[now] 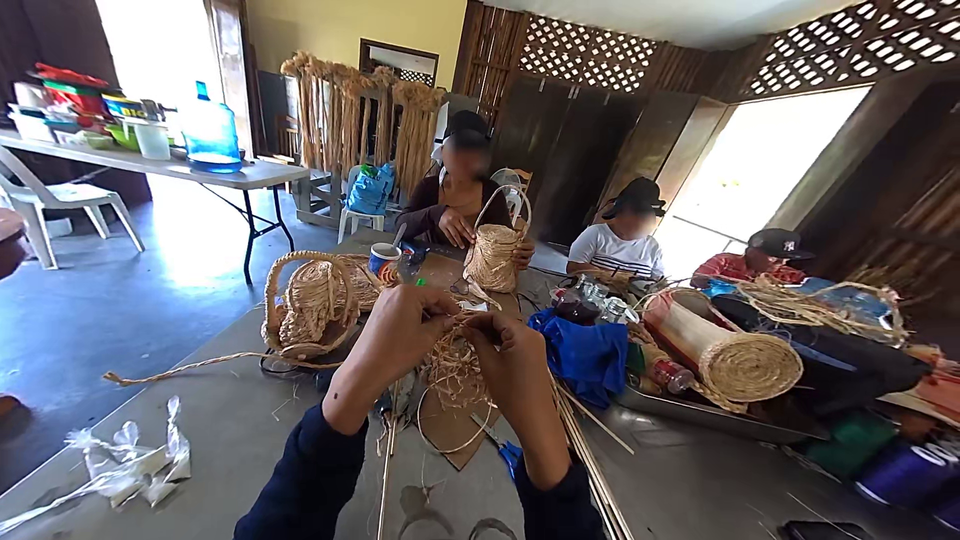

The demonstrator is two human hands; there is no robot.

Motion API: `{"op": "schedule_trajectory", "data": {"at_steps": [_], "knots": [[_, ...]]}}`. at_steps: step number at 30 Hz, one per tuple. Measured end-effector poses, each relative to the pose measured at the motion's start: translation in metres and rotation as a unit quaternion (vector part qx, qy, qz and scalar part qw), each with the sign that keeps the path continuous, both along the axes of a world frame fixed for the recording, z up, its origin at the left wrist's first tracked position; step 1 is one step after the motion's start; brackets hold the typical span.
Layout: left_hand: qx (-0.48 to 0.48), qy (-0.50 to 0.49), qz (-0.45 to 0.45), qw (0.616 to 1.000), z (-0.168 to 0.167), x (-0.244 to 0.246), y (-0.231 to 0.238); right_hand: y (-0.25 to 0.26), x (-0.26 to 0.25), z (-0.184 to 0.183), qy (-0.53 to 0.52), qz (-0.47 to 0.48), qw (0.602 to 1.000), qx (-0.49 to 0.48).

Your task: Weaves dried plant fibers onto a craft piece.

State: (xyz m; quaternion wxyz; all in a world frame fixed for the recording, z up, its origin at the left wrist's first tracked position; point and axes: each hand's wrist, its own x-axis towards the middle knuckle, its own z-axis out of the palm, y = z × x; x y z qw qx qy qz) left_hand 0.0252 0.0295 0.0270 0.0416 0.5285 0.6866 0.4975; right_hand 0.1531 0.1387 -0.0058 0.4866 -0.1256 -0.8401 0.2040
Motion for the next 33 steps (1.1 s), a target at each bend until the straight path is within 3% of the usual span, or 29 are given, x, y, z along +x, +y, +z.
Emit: {"op": "schedule_trajectory", "data": {"at_steps": [20,27,33], "knots": [[0.005,0.036,0.004,0.999,-0.006,-0.001,0.004,-0.004,-0.003,-0.003,0.002,0.019,1.0,0.02],[-0.003,0.017,0.008,1.0,-0.006,-0.004,0.006,0.006,0.016,0.013,-0.112,0.053,0.986,-0.115],[-0.003,0.016,0.036,0.999,-0.007,-0.006,0.009,0.013,0.026,0.023,-0.233,0.009,0.961,-0.151]]}}
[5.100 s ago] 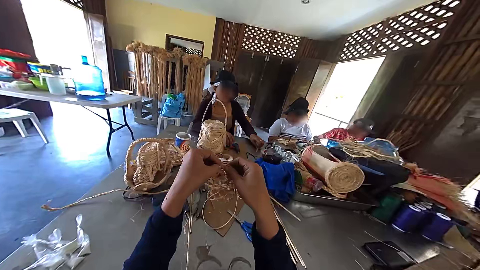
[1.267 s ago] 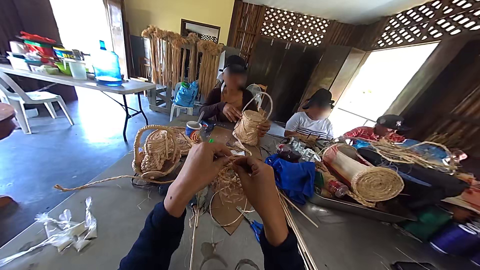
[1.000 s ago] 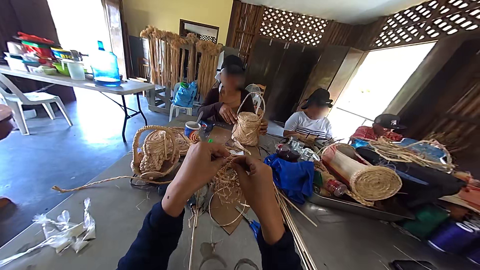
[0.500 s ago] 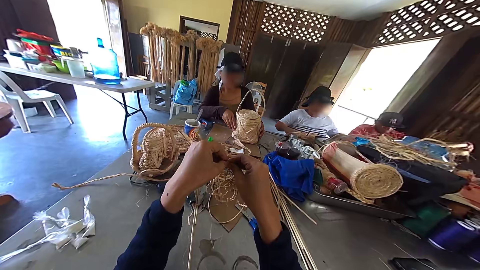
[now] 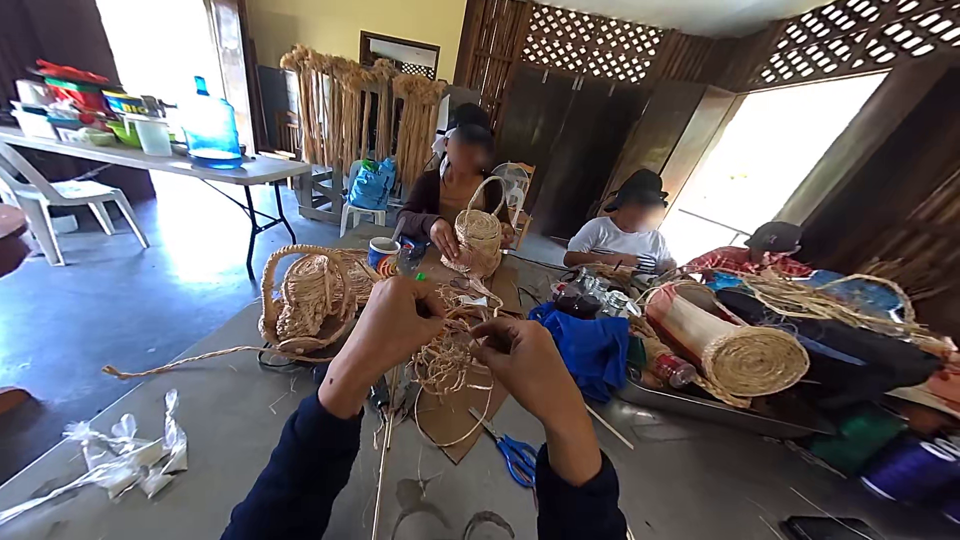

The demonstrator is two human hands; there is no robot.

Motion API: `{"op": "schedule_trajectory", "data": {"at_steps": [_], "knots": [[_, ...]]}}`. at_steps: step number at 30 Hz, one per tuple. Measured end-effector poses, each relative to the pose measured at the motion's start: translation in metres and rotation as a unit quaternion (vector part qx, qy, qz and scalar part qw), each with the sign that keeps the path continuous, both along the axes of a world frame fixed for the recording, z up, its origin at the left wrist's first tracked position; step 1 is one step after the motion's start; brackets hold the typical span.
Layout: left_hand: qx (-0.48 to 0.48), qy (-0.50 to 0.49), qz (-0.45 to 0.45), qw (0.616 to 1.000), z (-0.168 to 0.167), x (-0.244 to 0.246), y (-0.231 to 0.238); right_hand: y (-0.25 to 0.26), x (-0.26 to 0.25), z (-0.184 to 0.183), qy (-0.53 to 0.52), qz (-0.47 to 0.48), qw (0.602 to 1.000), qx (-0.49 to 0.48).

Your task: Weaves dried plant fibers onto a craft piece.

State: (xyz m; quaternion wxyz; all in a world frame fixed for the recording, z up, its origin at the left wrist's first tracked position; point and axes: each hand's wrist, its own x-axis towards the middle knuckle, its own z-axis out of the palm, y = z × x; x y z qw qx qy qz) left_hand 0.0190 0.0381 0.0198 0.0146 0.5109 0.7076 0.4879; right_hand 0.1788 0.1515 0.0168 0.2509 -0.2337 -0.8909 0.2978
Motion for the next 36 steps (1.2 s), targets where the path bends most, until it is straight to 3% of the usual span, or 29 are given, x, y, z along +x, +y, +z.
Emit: {"op": "schedule_trajectory", "data": {"at_steps": [5,9,14,21,28,36], "knots": [[0.011,-0.012,0.018,1.0,-0.002,0.0,0.002,0.004,0.004,0.003,-0.057,-0.003,0.998,-0.002],[0.004,-0.015,0.035,0.999,-0.003,-0.003,0.005,0.007,0.014,0.004,-0.011,-0.008,1.0,-0.013],[0.019,0.004,0.067,0.998,-0.006,-0.005,0.006,0.001,0.023,0.003,0.14,0.138,0.971,-0.137],[0.047,0.007,0.088,0.995,-0.006,-0.007,0.004,0.005,0.024,0.0,0.176,0.242,0.933,-0.199],[0.03,-0.014,0.065,0.997,0.001,-0.001,-0.002,-0.006,0.001,-0.008,0.328,0.194,0.912,-0.153],[0.052,-0.033,0.024,0.998,0.002,0.002,-0.007,-0.01,-0.019,-0.015,0.406,0.1,0.908,-0.029]]}}
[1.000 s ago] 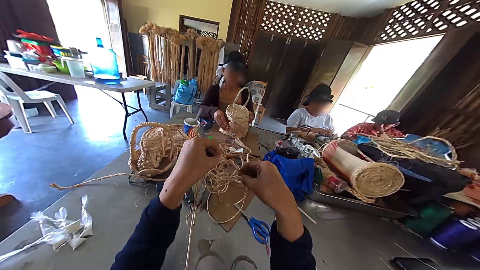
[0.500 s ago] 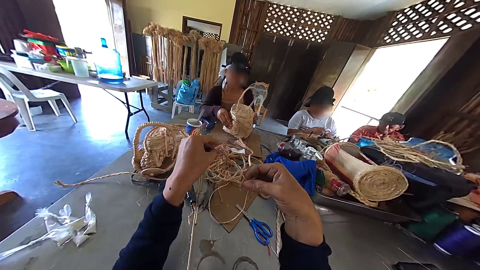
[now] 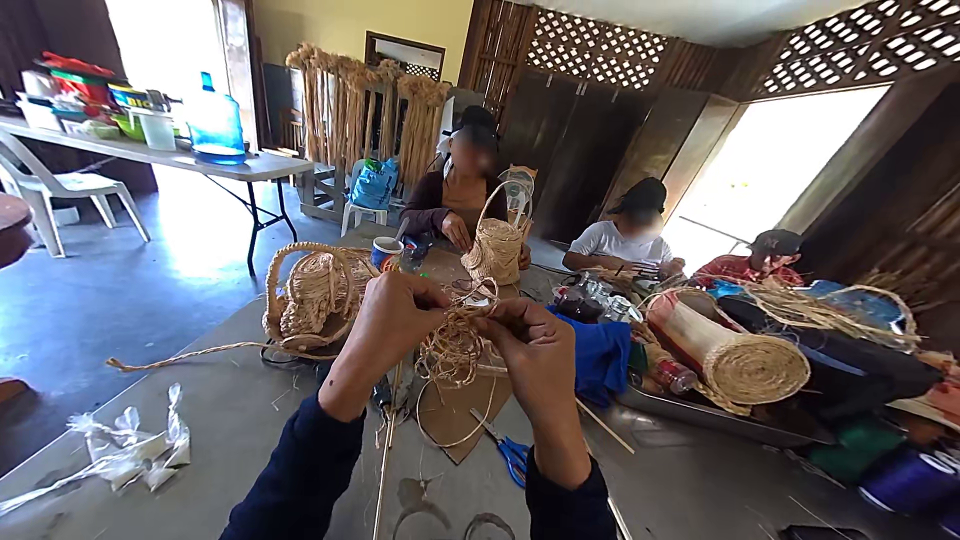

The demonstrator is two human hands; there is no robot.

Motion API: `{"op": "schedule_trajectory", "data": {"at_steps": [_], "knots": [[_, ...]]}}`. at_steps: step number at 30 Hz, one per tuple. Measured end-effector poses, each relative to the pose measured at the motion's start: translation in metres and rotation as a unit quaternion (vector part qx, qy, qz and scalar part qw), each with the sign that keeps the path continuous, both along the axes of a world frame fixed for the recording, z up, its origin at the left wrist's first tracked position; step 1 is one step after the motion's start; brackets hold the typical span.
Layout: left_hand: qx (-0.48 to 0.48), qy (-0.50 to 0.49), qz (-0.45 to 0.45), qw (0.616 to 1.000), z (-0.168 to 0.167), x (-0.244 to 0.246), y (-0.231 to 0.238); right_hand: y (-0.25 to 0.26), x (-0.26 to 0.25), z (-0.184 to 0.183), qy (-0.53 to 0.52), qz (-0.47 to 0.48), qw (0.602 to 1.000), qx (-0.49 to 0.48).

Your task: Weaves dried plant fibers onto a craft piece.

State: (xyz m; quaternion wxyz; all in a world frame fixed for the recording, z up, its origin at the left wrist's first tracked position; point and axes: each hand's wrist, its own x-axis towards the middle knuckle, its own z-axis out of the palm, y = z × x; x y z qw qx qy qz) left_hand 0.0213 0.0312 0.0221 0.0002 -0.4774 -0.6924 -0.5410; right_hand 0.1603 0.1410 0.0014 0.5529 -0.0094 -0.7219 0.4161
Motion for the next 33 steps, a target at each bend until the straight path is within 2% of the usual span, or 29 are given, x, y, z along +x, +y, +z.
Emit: {"op": "schedule_trajectory", "data": {"at_steps": [7,16,20,26,30,33], "knots": [[0.0,0.001,0.007,1.0,0.0,0.001,-0.001,-0.006,0.003,0.001,0.014,-0.074,0.993,0.088],[-0.001,0.004,-0.001,1.0,-0.001,0.008,0.002,-0.003,-0.004,-0.004,0.003,-0.095,0.993,0.068],[-0.007,0.0,-0.005,1.0,-0.001,0.007,0.003,-0.004,-0.007,-0.006,0.034,-0.1,0.991,0.077],[0.004,-0.035,-0.017,0.999,0.002,0.008,0.001,-0.003,-0.013,-0.012,0.014,-0.144,0.983,0.113],[0.015,-0.072,-0.047,0.996,0.002,0.006,0.0,-0.004,-0.016,-0.013,-0.032,-0.147,0.986,0.064],[0.03,-0.079,-0.075,0.994,0.001,0.001,-0.003,-0.002,-0.014,-0.011,-0.074,-0.053,0.996,-0.01]]}}
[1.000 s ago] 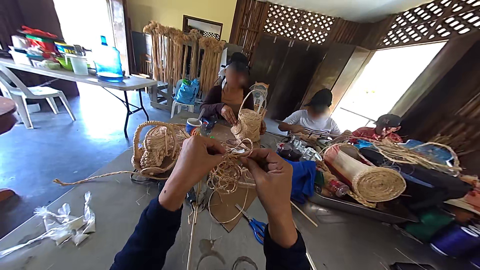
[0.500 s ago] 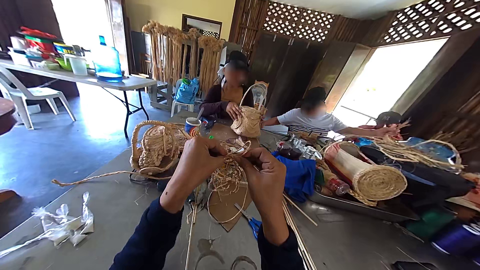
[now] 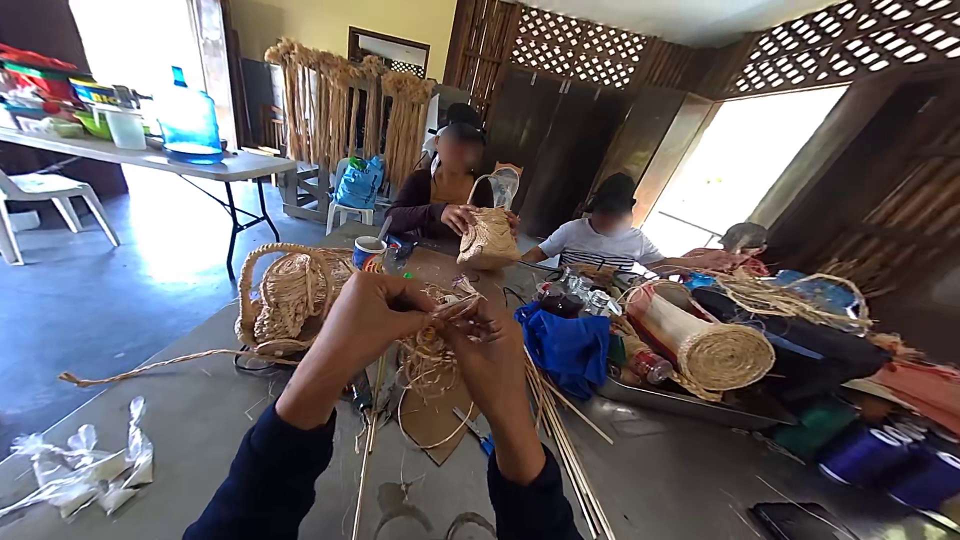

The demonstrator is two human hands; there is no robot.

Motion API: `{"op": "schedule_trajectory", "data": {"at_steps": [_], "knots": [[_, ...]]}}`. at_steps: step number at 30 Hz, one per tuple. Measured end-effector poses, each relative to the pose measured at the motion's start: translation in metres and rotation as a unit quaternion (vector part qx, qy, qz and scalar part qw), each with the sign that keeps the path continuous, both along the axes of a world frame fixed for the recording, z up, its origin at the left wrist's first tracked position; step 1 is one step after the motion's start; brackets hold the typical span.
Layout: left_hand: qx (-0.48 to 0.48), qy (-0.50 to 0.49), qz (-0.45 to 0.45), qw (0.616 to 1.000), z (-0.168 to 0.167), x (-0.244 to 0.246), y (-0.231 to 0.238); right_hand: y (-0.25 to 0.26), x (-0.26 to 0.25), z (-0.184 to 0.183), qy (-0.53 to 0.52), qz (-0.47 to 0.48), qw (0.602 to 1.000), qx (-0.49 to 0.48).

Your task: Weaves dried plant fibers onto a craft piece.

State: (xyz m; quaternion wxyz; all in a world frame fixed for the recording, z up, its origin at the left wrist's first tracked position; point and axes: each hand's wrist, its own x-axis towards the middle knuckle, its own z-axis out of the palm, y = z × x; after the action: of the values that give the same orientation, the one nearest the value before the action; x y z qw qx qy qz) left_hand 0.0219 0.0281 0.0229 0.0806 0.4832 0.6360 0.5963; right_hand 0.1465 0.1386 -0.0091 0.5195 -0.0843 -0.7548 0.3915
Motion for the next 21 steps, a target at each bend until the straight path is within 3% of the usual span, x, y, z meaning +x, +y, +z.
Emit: {"op": "schedule_trajectory", "data": {"at_steps": [4,10,15,21], "knots": [[0.009,-0.036,-0.05,0.998,-0.003,-0.007,0.0,0.004,-0.003,-0.004,0.018,0.158,0.985,-0.069],[0.002,-0.057,-0.067,0.996,-0.007,-0.014,0.004,0.016,-0.005,-0.009,0.001,0.158,0.987,0.005],[0.01,-0.062,-0.083,0.995,-0.004,-0.013,0.002,0.024,0.015,0.0,-0.058,0.213,0.975,-0.034],[0.025,-0.064,-0.138,0.988,0.002,-0.012,-0.007,0.033,0.017,-0.003,0.0,0.291,0.952,-0.1]]}}
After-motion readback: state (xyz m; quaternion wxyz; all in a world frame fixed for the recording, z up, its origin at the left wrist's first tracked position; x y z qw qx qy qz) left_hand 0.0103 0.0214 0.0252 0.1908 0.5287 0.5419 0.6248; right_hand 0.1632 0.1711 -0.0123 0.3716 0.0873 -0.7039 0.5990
